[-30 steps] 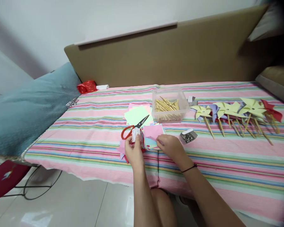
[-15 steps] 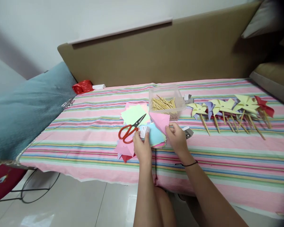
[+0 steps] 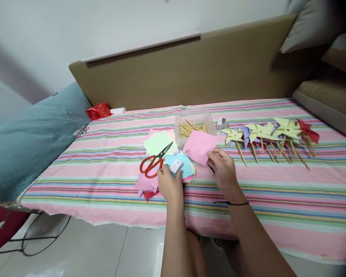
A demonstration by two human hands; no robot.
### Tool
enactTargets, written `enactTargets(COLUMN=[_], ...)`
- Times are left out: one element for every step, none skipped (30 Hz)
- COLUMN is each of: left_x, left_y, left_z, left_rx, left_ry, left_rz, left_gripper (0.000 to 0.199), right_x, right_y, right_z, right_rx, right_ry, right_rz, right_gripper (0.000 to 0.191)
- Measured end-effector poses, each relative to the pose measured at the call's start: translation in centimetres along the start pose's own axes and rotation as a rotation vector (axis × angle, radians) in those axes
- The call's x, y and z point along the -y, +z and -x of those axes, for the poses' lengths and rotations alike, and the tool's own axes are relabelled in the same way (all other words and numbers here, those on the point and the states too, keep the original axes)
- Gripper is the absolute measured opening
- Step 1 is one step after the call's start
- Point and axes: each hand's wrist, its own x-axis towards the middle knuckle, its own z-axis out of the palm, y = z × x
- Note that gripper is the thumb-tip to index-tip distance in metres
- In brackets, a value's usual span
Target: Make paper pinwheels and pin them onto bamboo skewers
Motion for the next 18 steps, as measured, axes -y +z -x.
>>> enactTargets(left_x=[-0.3, -0.7, -1.2, -1.9, -2.6, -3.5, -4.3, -5.2, -6.0, -6.8, -7.5, -8.1, -8.6, -8.9, -9.2, -9.3, -9.4, -9.3], left_y=[-0.2, -0.4, -0.6, -0.8, -1.0, -1.2, -1.3, -1.4, -1.4, -1.4, -1.4, -1.4, -1.4, -1.3, -1.3, -1.3, -1.2, -1.1], left_z=[0.3, 0.6, 1.0, 1.4, 1.8, 2.2, 2.5, 2.6, 2.7, 2.6, 2.3, 2.0, 1.5, 1.0, 0.5, 0.1, -0.3, -0.5], left_rx=[-0.048, -0.102, -0.154, -0.18, -0.17, -0.127, -0.062, 0.0, 0.059, 0.128, 0.206, 0.31, 0.43, 0.559, 0.679, 0.775, 0.843, 0.885], left_ry=[0.021, 0.058, 0.109, 0.159, 0.198, 0.222, 0.24, 0.254, 0.255, 0.234, 0.191, 0.117, 0.025, -0.06, -0.11, -0.117, -0.103, -0.086], left_rz=[0.052, 0.123, 0.214, 0.318, 0.422, 0.528, 0.626, 0.713, 0.787, 0.859, 0.937, 1.029, 1.129, 1.239, 1.332, 1.402, 1.458, 1.494], left_gripper=[0.046, 0.044, 0.037, 0.029, 0.022, 0.02, 0.022, 0.024, 0.026, 0.028, 0.031, 0.036, 0.044, 0.053, 0.061, 0.068, 0.071, 0.073], right_x=[0.2, 0.4, 0.5, 0.7, 0.9, 1.1, 1.2, 1.4, 1.6, 1.8, 2.1, 2.3, 2.6, 2.9, 3.2, 3.5, 3.8, 4.0], right_y=[-0.2, -0.5, -0.7, -0.9, -1.2, -1.4, -1.6, -1.9, -2.1, -2.4, -2.7, -3.0, -3.3, -3.6, -3.9, -4.2, -4.4, -4.7], right_z=[-0.1, -0.1, -0.1, -0.2, -0.2, -0.2, -0.3, -0.3, -0.4, -0.5, -0.6, -0.7, -0.8, -0.8, -0.9, -0.9, -0.9, -0.9], right_rx=[0.004, 0.01, 0.015, 0.021, 0.023, 0.024, 0.02, 0.012, -0.006, -0.03, -0.052, -0.067, -0.074, -0.075, -0.074, -0.074, -0.081, -0.089], right_ry=[0.024, 0.041, 0.045, 0.039, 0.026, 0.013, -0.005, -0.034, -0.077, -0.14, -0.228, -0.332, -0.436, -0.526, -0.595, -0.638, -0.657, -0.662], right_rz=[-0.054, -0.098, -0.129, -0.147, -0.156, -0.161, -0.158, -0.142, -0.113, -0.068, -0.005, 0.078, 0.172, 0.264, 0.347, 0.421, 0.478, 0.523], right_gripper=[0.018, 0.017, 0.016, 0.015, 0.014, 0.014, 0.014, 0.015, 0.017, 0.017, 0.016, 0.011, 0.007, 0.008, 0.012, 0.016, 0.019, 0.021])
